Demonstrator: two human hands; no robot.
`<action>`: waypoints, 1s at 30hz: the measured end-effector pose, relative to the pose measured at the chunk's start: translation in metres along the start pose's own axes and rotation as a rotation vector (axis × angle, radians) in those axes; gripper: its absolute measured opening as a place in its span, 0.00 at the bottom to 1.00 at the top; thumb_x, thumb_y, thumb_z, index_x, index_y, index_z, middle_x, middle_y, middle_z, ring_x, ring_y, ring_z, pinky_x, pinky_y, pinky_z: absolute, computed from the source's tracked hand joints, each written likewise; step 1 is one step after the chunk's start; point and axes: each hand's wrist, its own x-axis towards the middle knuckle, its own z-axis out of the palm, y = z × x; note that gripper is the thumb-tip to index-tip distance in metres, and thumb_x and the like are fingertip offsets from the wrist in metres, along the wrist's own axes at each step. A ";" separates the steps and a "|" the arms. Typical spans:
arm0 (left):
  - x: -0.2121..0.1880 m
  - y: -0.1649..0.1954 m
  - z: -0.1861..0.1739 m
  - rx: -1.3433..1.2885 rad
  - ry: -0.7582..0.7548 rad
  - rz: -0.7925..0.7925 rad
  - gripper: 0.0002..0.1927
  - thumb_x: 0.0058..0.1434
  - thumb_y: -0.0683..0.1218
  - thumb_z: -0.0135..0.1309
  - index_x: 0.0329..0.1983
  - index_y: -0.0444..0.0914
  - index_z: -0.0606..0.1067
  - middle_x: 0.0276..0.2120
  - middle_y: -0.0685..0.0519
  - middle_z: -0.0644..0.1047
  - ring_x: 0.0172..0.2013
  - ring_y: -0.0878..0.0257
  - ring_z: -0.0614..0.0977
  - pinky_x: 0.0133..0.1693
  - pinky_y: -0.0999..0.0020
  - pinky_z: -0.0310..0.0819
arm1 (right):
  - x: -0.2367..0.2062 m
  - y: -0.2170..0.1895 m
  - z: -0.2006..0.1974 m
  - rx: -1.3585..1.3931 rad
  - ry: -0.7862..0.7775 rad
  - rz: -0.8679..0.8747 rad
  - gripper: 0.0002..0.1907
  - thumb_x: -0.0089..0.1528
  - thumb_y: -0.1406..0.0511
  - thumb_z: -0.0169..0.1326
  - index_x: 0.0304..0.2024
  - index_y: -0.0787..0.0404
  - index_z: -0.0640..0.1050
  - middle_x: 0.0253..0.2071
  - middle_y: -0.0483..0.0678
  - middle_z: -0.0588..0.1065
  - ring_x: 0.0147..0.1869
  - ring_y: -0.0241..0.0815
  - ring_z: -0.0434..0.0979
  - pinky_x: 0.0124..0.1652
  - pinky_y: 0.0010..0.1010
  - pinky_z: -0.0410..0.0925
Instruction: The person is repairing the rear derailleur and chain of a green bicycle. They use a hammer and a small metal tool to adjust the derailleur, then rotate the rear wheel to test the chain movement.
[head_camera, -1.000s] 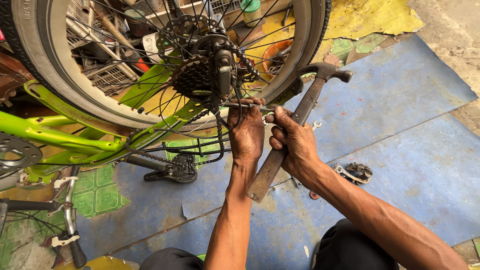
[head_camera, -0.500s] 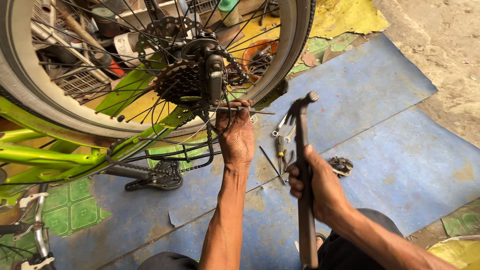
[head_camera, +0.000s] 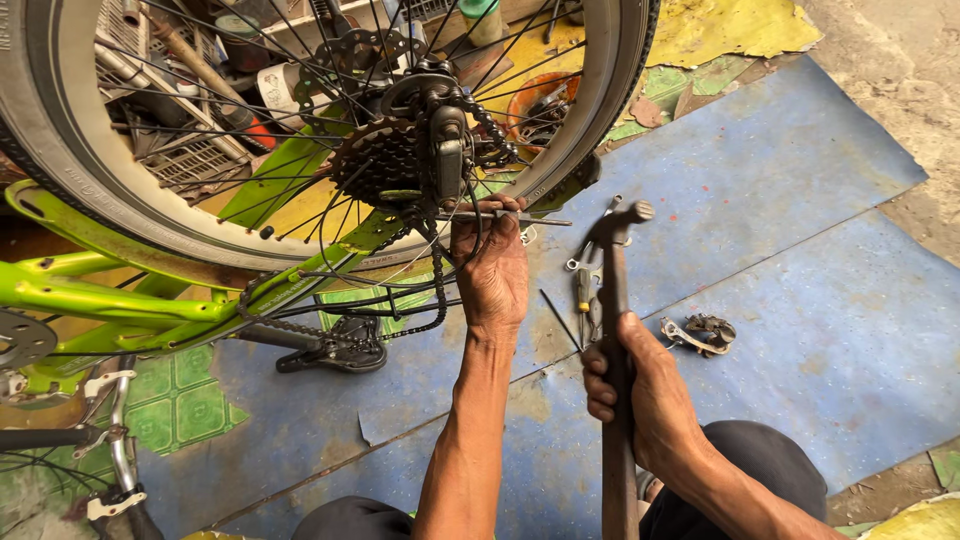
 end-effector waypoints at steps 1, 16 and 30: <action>0.000 0.000 0.000 -0.002 0.004 -0.005 0.10 0.63 0.36 0.62 0.47 0.38 0.79 0.46 0.51 0.79 0.54 0.56 0.78 0.66 0.58 0.63 | 0.001 0.001 -0.001 0.023 0.013 0.007 0.22 0.67 0.46 0.44 0.38 0.56 0.62 0.27 0.43 0.63 0.23 0.32 0.58 0.21 0.26 0.57; 0.000 0.000 0.000 0.008 -0.001 0.006 0.10 0.64 0.36 0.63 0.47 0.38 0.78 0.46 0.51 0.79 0.54 0.56 0.77 0.67 0.56 0.64 | 0.013 -0.003 0.002 0.047 0.019 0.015 0.20 0.68 0.48 0.44 0.39 0.56 0.62 0.26 0.43 0.63 0.22 0.31 0.59 0.21 0.24 0.58; 0.000 0.001 -0.001 0.018 0.018 -0.008 0.11 0.62 0.37 0.63 0.47 0.38 0.78 0.46 0.51 0.79 0.54 0.56 0.78 0.66 0.57 0.63 | 0.014 -0.003 0.004 -0.021 0.020 -0.022 0.18 0.68 0.49 0.43 0.40 0.57 0.65 0.25 0.44 0.63 0.22 0.33 0.59 0.20 0.25 0.58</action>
